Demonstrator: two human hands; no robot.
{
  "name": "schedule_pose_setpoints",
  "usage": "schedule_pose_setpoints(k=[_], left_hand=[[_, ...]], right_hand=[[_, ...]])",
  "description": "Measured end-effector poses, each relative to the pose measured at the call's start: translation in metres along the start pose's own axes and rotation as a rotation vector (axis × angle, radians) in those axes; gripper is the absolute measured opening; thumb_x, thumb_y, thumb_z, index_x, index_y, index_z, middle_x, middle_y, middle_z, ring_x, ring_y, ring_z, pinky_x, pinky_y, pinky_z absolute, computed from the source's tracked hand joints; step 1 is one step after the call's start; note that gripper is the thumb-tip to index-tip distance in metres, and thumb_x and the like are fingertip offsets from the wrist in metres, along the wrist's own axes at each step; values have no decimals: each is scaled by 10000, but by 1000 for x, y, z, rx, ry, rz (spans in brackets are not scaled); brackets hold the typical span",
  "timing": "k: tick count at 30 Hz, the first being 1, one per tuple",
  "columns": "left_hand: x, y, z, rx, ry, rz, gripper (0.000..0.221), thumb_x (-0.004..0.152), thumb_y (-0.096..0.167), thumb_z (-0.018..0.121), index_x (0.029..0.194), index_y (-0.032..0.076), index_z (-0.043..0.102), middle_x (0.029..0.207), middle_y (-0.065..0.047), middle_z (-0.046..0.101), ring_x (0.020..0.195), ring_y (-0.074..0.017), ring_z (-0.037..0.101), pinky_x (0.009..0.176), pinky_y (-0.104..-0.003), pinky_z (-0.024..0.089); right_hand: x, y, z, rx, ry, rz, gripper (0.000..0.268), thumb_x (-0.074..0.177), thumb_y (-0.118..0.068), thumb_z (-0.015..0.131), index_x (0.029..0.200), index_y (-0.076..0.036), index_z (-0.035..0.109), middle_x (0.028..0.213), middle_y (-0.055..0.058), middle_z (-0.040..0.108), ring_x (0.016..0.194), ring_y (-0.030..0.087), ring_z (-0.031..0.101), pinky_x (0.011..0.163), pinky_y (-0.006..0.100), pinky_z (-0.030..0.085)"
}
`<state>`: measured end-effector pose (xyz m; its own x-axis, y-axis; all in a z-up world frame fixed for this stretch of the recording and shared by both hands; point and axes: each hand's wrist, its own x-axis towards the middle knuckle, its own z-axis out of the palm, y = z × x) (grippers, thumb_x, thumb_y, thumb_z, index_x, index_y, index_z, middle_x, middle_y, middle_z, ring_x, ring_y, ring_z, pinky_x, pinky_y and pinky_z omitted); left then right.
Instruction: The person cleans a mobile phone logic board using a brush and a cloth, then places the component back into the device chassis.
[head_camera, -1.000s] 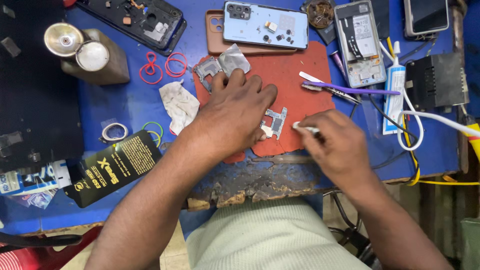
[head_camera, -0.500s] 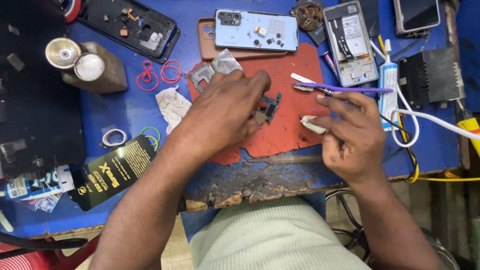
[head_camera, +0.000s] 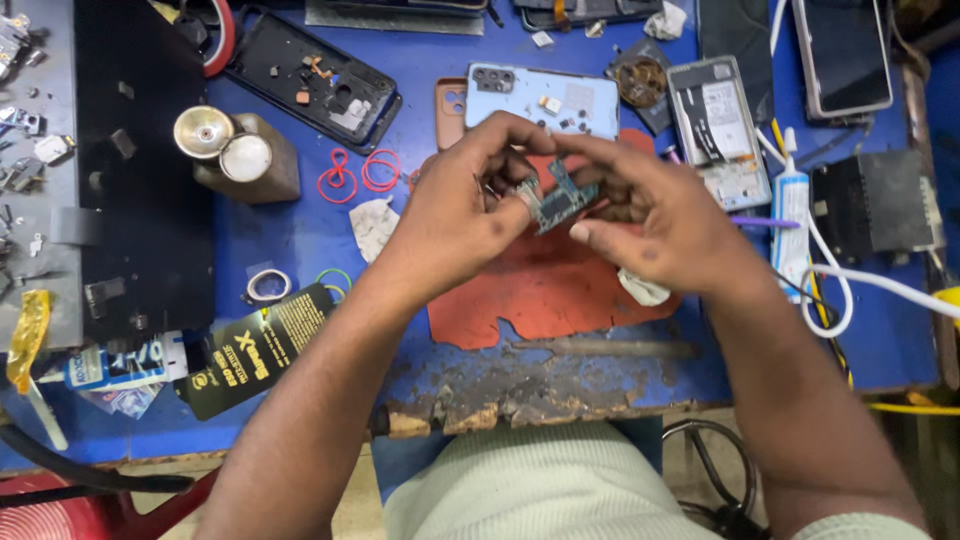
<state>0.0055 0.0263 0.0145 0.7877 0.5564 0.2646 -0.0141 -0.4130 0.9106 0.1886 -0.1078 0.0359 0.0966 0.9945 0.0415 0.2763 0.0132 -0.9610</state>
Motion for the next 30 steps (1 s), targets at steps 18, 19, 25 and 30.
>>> schedule_pose_setpoints(k=[18, 19, 25, 30], left_hand=[[-3, 15, 17, -191, -60, -162, 531, 866, -12, 742, 1371, 53, 590, 1085, -24, 684, 953, -88, 650, 846, -243, 570], [-3, 14, 19, -237, -53, -178, 517, 876, -24, 737, 1366, 49, 591, 1088, -27, 680, 958, -83, 651, 854, -241, 578], [-6, 6, 21, -328, -51, -215, 510, 879, -47, 725, 1364, 39, 594, 1051, -18, 645, 935, -63, 634, 862, -231, 578], [-5, 6, 20, -351, -50, -230, 509, 863, -56, 727, 1348, 31, 600, 1043, -6, 650, 938, -59, 641, 874, -232, 574]], right_hand=[[-28, 27, -13, -127, 252, -47, 566, 835, 82, 778, 1375, 43, 609, 1025, 99, 734, 942, 110, 711, 838, 234, 600], [-26, 26, -13, -171, 249, -65, 566, 831, 80, 782, 1369, 44, 608, 1015, 104, 737, 934, 114, 710, 834, 235, 598], [-25, 24, -11, -206, 236, -64, 531, 812, 59, 795, 1315, 53, 623, 984, 106, 748, 905, 116, 728, 805, 237, 611], [-24, 26, -12, -193, 226, -109, 518, 829, 47, 788, 1317, 64, 615, 1012, 110, 747, 943, 123, 739, 872, 260, 635]])
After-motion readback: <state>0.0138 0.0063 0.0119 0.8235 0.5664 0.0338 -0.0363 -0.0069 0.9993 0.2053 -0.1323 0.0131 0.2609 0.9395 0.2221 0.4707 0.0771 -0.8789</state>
